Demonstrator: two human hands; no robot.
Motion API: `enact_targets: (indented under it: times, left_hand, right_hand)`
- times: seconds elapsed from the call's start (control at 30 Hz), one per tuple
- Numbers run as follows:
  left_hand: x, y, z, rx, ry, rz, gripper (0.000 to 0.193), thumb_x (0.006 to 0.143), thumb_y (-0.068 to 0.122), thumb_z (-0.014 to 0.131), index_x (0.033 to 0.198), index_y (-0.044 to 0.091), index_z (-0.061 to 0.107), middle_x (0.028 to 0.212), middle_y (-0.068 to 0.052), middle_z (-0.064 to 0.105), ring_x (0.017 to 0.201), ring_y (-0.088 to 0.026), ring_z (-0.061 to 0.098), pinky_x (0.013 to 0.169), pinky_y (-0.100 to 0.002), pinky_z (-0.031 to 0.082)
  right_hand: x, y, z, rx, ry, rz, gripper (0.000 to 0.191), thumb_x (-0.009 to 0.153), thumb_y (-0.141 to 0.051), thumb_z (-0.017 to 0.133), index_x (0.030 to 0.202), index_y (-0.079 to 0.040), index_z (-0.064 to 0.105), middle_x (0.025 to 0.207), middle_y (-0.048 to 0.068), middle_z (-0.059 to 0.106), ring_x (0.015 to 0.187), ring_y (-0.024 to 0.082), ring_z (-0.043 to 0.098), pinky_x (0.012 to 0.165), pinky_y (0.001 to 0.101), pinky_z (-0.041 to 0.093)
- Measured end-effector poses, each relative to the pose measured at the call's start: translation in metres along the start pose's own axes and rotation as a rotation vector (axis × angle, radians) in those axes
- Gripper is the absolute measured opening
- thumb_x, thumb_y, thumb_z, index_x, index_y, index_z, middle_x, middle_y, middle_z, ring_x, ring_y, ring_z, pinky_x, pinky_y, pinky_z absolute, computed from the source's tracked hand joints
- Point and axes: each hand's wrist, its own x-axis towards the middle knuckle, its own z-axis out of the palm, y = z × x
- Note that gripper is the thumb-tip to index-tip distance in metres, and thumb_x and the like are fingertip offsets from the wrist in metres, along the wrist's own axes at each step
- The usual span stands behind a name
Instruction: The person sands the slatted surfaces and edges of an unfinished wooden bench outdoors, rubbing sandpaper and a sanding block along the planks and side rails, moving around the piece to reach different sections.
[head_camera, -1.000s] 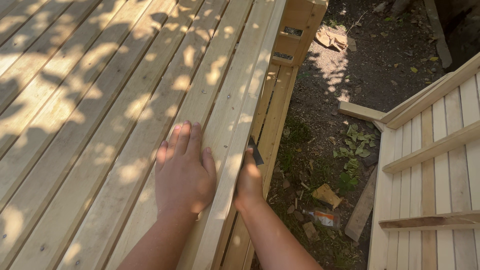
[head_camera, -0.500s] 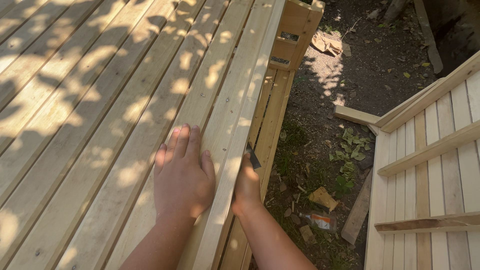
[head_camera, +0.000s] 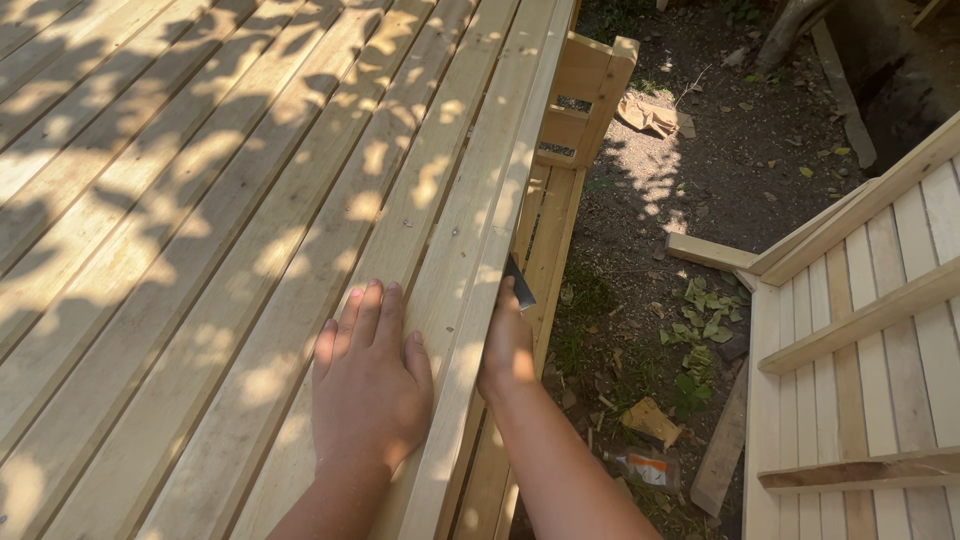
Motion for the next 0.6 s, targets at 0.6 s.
enact_targets:
  times: [0.6]
  left_hand:
    - [0.005, 0.001, 0.002, -0.01, -0.002, -0.015, 0.062, 0.095, 0.033, 0.042, 0.152, 0.01, 0.042, 0.161, -0.009, 0.039, 0.148, -0.023, 0.029, 0.118, -0.045, 0.018]
  right_hand:
    - [0.039, -0.064, 0.037, -0.656, -0.141, -0.719, 0.055, 0.108, -0.024, 0.032, 0.162, -0.014, 0.024, 0.175, 0.005, 0.004, 0.159, 0.02, 0.011, 0.126, 0.034, 0.014]
